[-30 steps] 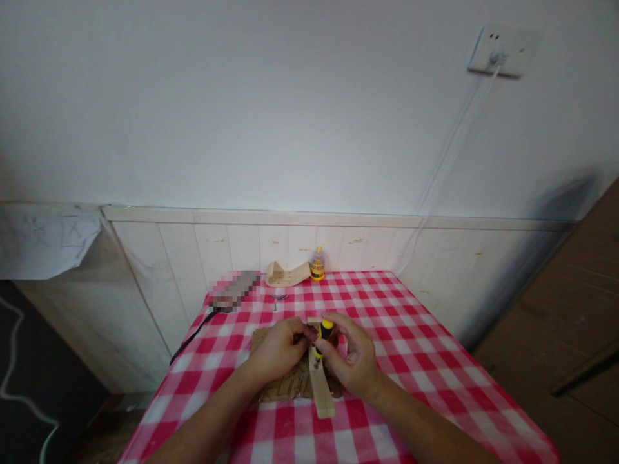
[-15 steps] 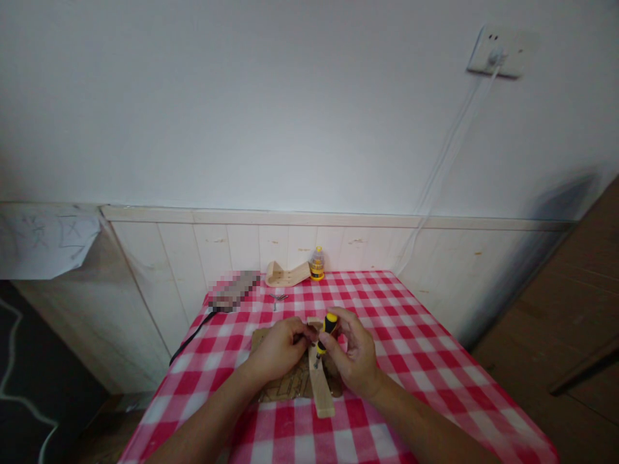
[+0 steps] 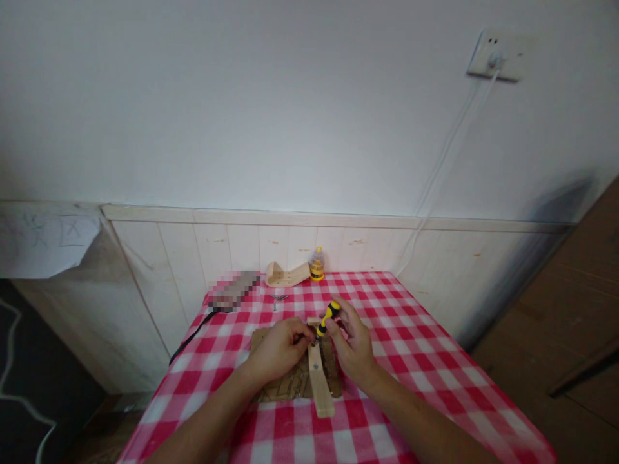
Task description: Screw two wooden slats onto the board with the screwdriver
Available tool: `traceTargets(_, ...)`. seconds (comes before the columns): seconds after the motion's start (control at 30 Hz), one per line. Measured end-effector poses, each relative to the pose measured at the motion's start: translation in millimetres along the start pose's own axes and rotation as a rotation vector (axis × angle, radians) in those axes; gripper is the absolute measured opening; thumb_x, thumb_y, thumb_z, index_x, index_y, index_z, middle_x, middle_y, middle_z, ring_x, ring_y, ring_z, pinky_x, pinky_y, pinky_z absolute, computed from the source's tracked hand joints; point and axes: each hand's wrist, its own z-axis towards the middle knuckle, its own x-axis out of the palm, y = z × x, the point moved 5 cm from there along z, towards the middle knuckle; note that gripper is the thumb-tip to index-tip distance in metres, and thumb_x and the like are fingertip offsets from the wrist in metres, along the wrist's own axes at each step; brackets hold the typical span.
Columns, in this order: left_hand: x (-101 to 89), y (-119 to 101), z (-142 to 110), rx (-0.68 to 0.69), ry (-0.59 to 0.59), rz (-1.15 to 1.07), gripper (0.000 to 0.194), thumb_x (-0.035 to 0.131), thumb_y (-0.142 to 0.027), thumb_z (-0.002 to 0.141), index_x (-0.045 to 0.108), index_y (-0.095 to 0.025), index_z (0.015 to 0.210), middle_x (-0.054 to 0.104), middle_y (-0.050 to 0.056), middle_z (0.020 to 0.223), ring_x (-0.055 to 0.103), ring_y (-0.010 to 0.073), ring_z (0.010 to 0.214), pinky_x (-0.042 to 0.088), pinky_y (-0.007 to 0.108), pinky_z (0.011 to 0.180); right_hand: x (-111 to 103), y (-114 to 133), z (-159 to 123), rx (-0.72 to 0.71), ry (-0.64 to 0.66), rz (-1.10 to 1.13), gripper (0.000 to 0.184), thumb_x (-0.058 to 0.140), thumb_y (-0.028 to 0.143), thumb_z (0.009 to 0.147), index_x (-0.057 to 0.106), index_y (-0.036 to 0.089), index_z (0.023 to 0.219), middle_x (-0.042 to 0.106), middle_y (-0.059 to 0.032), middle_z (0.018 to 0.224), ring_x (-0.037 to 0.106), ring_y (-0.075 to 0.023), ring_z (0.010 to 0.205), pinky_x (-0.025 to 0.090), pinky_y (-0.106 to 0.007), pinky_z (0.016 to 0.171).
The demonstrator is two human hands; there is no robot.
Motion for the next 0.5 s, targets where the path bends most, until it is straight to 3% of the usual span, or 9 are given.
traceTargets(0.2,0.3,0.9,0.0,0.017,-0.010,-0.012,0.021,0.055,-0.013,0.082,0.075,-0.021,0.082,0.077,0.001,0.091,0.068,0.0177,0.085,0.049,0.024,0.073,2.8,0.3,0.8,-0.004,0.079,0.012,0.041,0.052,0.032,0.100,0.051,0.025,0.140,0.073,-0.0099,0.114,0.073,-0.0209,0.096,0.061,-0.033,0.080)
traceTargets(0.33,-0.1,-0.2,-0.6,0.015,-0.010,-0.022,0.021,0.055,-0.014,0.082,0.075,-0.021,0.082,0.076,0.001,0.089,0.068,0.0175,0.083,0.049,0.024,0.072,2.9,-1.4,1.8,0.011,0.084,-0.015,0.040,0.054,0.033,0.098,0.054,0.025,0.138,0.074,-0.0084,0.105,0.072,-0.0203,0.088,0.062,-0.033,0.078)
traceTargets(0.5,-0.8,-1.2,-0.4,-0.001,-0.008,-0.005,0.021,0.056,-0.012,0.082,0.074,-0.021,0.081,0.076,0.001,0.090,0.069,0.0178,0.084,0.049,0.024,0.074,2.9,0.6,3.1,0.005,0.057,-0.025,0.040,0.058,0.029,0.095,0.057,0.024,0.135,0.074,-0.0089,0.110,0.073,-0.0209,0.091,0.062,-0.031,0.076)
